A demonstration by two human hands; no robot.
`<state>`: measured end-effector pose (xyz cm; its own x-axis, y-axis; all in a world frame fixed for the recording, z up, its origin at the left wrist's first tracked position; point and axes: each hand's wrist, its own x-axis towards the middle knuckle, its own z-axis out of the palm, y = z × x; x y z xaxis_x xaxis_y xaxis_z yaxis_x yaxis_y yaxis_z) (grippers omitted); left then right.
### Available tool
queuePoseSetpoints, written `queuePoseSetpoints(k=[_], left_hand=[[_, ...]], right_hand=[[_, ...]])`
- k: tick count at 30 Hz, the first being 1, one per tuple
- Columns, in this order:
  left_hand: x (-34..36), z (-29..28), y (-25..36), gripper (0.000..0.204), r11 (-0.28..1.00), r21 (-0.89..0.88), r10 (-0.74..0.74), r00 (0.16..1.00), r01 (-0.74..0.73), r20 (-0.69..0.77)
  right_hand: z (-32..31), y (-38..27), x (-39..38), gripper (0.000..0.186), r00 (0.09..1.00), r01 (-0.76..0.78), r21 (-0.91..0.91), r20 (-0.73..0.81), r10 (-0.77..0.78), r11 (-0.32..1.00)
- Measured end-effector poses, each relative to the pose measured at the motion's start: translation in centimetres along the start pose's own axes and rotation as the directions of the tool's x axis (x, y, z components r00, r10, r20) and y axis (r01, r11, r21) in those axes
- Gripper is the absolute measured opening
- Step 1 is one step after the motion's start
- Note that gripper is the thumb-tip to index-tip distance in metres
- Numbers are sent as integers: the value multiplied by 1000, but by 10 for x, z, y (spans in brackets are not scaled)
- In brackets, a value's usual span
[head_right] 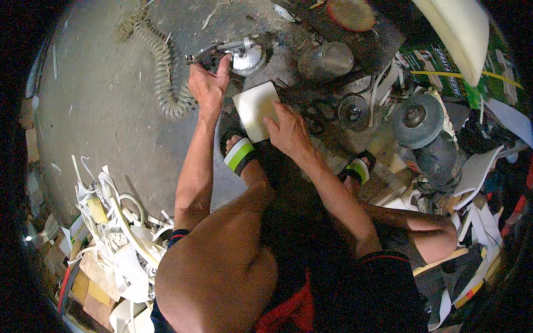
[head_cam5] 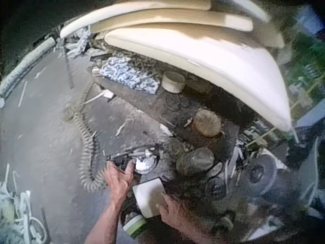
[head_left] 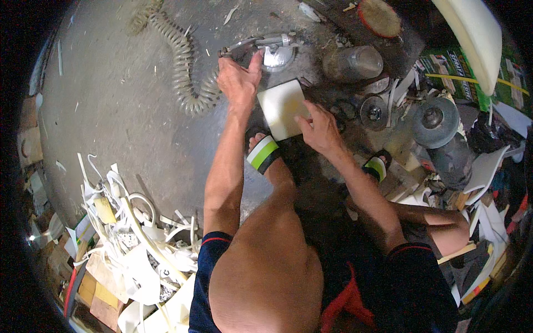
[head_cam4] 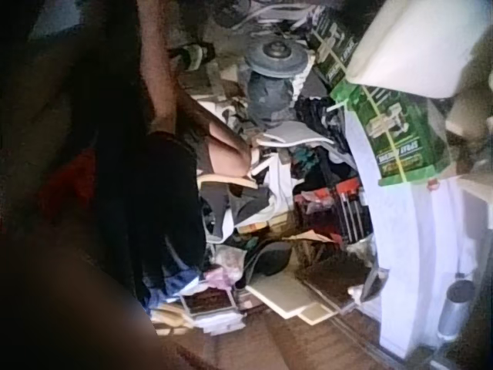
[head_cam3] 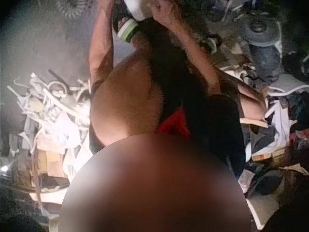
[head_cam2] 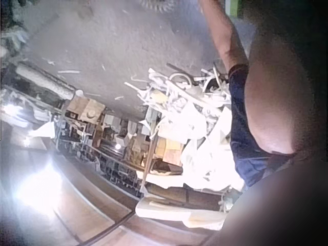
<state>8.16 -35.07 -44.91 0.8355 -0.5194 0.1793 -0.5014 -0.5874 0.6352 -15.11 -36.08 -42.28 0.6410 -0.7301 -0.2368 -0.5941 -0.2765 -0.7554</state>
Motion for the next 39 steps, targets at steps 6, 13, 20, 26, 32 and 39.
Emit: queuePoseSetpoints(k=[6,13,20,26,32,39], left_hand=[[1,-13,2,78,995,100,-19,998,14,54],[-18,-39,-1,104,985,-147,-75,992,90,106],[2,-52,1,69,838,-534,112,993,-112,-32],[11,-62,9,55,849,-523,102,995,-79,16],[8,-64,6,51,852,-523,69,996,-33,48],[13,-71,6,50,861,-508,45,998,-15,47]], right_hand=[[0,0,-7,48,999,-35,8,4,35,999],[-4,6,-11,48,999,-15,-45,-38,13,999],[12,17,1,49,944,-330,-243,-91,317,912],[27,22,7,51,895,-440,-261,-58,441,859],[46,37,-1,50,863,-502,-187,-54,502,844],[15,37,-7,33,872,-481,469,172,458,741]])
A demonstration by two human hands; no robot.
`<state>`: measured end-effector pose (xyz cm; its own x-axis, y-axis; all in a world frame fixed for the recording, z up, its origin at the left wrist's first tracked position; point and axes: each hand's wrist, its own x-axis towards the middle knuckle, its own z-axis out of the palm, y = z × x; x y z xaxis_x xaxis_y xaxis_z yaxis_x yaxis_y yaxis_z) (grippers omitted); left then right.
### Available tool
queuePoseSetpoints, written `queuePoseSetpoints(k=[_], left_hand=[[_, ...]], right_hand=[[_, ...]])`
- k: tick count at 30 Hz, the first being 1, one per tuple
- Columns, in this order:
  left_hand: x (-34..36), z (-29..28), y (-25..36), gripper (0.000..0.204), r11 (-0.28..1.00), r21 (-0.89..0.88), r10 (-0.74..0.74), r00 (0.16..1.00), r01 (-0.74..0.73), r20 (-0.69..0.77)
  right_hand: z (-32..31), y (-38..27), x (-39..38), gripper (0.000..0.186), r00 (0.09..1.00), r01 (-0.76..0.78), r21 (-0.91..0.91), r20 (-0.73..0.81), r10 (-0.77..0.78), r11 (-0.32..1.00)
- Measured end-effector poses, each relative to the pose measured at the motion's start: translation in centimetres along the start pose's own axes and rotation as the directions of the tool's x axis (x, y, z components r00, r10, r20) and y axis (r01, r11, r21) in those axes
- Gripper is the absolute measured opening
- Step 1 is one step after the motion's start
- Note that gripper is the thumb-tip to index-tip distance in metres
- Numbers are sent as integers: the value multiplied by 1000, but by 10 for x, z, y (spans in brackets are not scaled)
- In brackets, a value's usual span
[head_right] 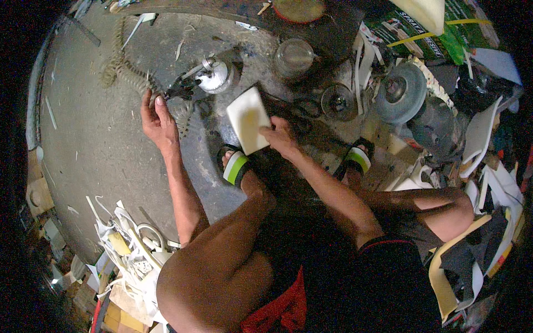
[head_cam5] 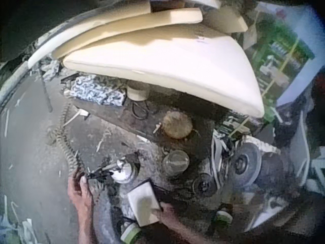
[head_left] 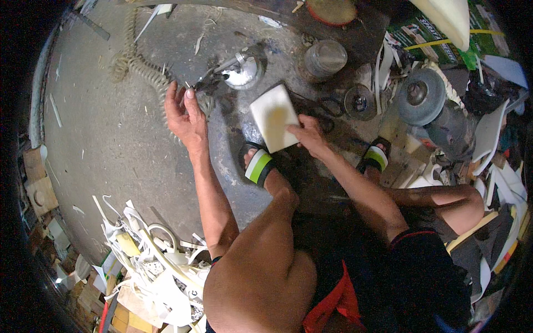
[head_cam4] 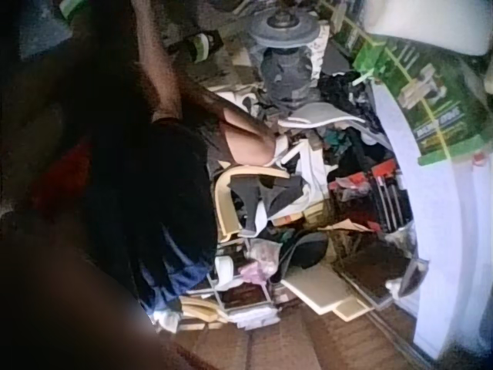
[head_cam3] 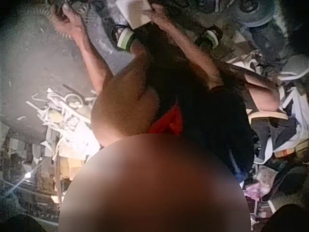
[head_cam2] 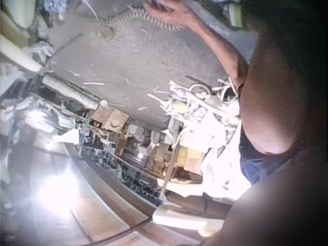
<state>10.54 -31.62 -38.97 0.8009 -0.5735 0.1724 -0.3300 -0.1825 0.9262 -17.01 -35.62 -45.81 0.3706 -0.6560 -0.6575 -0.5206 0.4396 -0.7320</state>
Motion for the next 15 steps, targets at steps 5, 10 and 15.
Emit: queuePoseSetpoints(k=[5,10,15], left_hand=[[-3,1,5,50,1000,11,11,1000,-11,-16],[-4,12,14,50,999,-46,23,1000,-23,8],[-5,16,21,40,997,-61,-39,999,41,27]], right_hand=[[-17,-60,-19,28,955,111,-150,-258,-147,982],[-5,-132,7,31,659,462,-327,-495,-566,824],[-12,-170,33,31,399,556,-527,-509,-763,642]])
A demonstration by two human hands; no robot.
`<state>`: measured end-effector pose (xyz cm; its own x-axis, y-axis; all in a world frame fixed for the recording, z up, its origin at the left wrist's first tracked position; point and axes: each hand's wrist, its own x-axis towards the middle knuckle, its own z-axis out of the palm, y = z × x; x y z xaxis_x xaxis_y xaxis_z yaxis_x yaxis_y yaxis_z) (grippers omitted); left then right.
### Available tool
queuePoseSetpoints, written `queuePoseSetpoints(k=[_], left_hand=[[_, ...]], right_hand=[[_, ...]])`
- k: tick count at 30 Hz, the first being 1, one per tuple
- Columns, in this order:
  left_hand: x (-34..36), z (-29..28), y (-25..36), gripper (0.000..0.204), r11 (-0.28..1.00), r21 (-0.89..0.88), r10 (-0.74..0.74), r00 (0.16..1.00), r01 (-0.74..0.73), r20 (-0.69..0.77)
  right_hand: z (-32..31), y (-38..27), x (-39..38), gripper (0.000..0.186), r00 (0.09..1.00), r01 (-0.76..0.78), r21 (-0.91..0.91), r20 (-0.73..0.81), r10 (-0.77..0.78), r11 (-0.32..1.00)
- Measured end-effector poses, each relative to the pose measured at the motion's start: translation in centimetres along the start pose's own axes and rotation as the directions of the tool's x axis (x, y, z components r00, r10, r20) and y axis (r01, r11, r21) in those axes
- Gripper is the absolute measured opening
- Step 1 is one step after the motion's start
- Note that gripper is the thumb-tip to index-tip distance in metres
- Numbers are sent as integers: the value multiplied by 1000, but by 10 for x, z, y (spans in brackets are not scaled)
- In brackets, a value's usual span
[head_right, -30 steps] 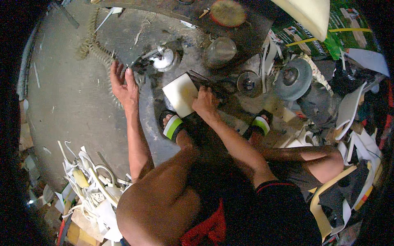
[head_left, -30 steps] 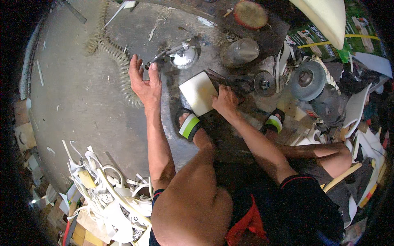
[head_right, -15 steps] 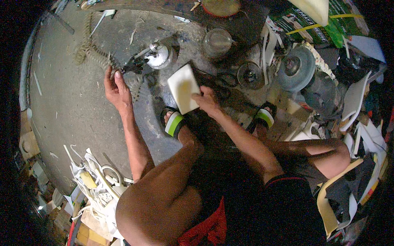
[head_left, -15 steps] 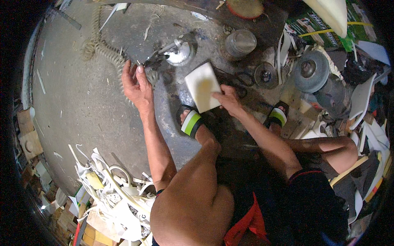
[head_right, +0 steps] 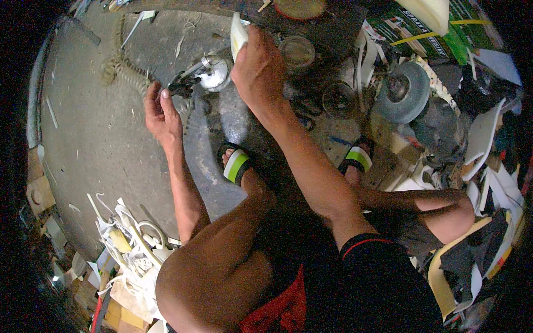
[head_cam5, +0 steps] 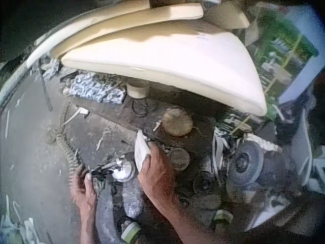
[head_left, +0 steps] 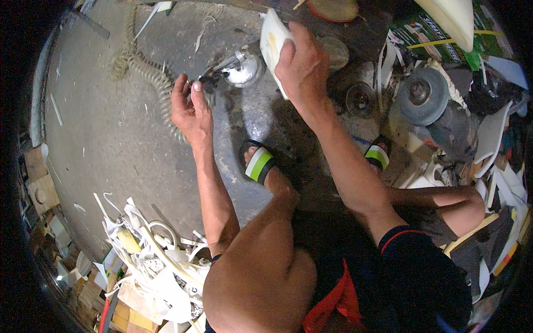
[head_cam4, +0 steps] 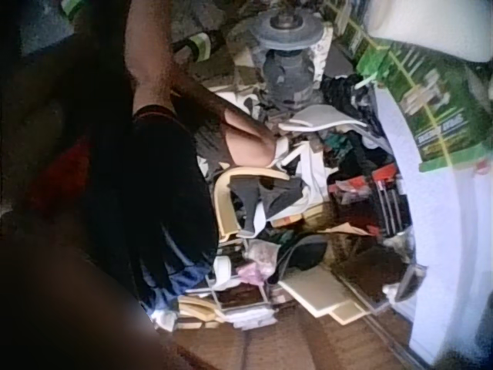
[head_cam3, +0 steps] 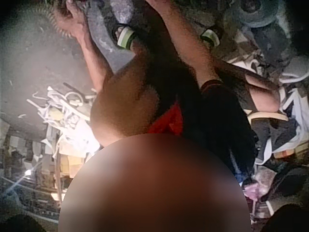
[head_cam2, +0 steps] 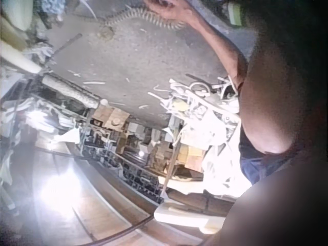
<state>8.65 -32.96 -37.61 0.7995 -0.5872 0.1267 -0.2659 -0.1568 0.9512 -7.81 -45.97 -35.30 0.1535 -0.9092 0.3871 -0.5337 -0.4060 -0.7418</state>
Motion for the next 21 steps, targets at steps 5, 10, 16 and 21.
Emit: queuePoseSetpoints(k=[5,10,16,21], left_hand=[[-1,3,-4,37,1000,16,-10,1000,9,24],[-1,1,-10,36,998,58,24,1000,-24,15],[0,2,-18,31,996,84,35,999,-34,-6],[0,3,-18,30,997,69,48,999,-47,-20]], right_hand=[[39,23,-3,35,924,-261,272,347,159,926],[57,56,-19,28,748,-565,496,645,156,659],[79,70,-18,28,850,-101,261,524,-53,960],[95,77,-17,25,862,-249,295,501,72,923]])
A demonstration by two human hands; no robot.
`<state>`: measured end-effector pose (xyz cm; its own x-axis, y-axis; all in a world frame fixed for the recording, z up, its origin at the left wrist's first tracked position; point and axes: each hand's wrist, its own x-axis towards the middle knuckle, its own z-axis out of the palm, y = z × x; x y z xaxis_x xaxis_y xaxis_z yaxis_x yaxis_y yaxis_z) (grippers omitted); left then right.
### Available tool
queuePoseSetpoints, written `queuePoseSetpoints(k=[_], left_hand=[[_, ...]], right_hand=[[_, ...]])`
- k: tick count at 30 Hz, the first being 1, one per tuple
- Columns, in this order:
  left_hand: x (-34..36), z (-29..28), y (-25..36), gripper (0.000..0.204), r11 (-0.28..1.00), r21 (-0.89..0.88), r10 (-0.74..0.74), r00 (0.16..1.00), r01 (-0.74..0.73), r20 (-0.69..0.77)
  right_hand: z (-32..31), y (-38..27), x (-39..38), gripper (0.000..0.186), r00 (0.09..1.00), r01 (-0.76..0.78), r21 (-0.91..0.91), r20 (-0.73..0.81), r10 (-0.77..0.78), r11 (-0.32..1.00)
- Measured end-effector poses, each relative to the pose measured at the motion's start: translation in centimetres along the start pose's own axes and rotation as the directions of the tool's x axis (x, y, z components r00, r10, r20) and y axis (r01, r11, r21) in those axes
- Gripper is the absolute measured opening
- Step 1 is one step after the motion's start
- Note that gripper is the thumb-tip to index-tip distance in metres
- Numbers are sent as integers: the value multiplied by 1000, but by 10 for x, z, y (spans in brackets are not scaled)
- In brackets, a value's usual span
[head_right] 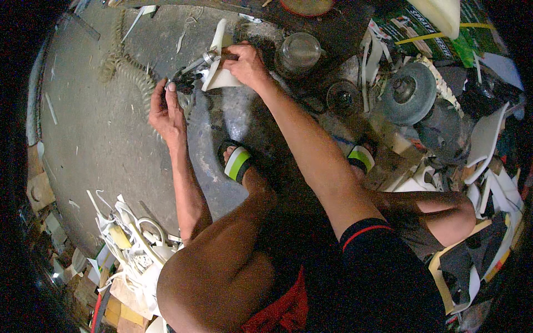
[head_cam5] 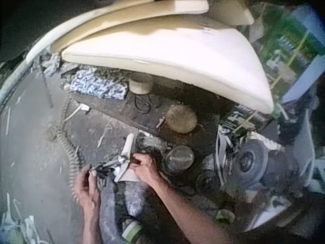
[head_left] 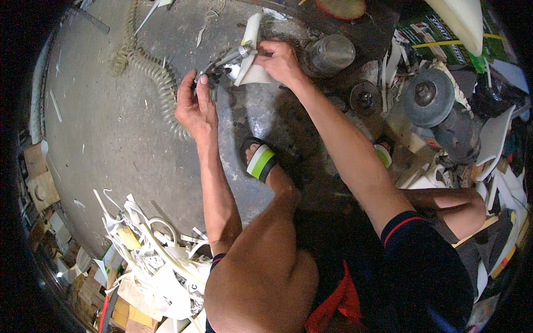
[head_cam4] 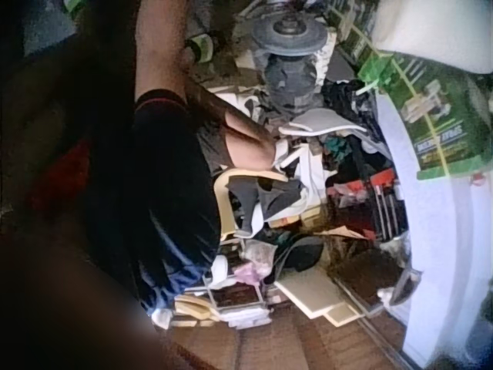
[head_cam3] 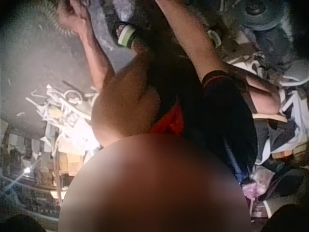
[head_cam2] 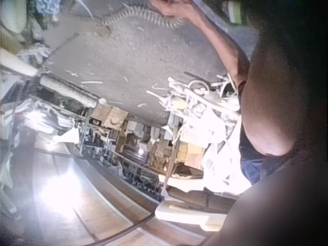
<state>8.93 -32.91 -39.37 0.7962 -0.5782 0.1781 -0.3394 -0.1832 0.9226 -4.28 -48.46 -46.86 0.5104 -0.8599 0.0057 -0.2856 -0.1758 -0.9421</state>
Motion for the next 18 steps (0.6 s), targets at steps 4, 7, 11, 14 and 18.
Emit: queuePoseSetpoints(k=[4,7,11,14,18], left_hand=[[-2,1,1,30,999,-12,-51,999,51,1],[0,3,0,30,1000,0,-3,1000,3,-11],[2,4,-2,30,999,44,9,1000,-8,-26],[0,4,-2,30,996,69,58,998,-56,-16],[0,3,-1,29,995,101,12,1000,-11,-13]], right_hand=[[1,2,5,17,995,-102,134,20,101,986],[5,2,6,14,987,-154,147,-20,158,977],[14,6,4,13,981,-142,261,-95,171,955],[19,13,3,13,966,-176,328,-122,226,928],[22,17,6,20,966,-106,445,-165,198,889]])
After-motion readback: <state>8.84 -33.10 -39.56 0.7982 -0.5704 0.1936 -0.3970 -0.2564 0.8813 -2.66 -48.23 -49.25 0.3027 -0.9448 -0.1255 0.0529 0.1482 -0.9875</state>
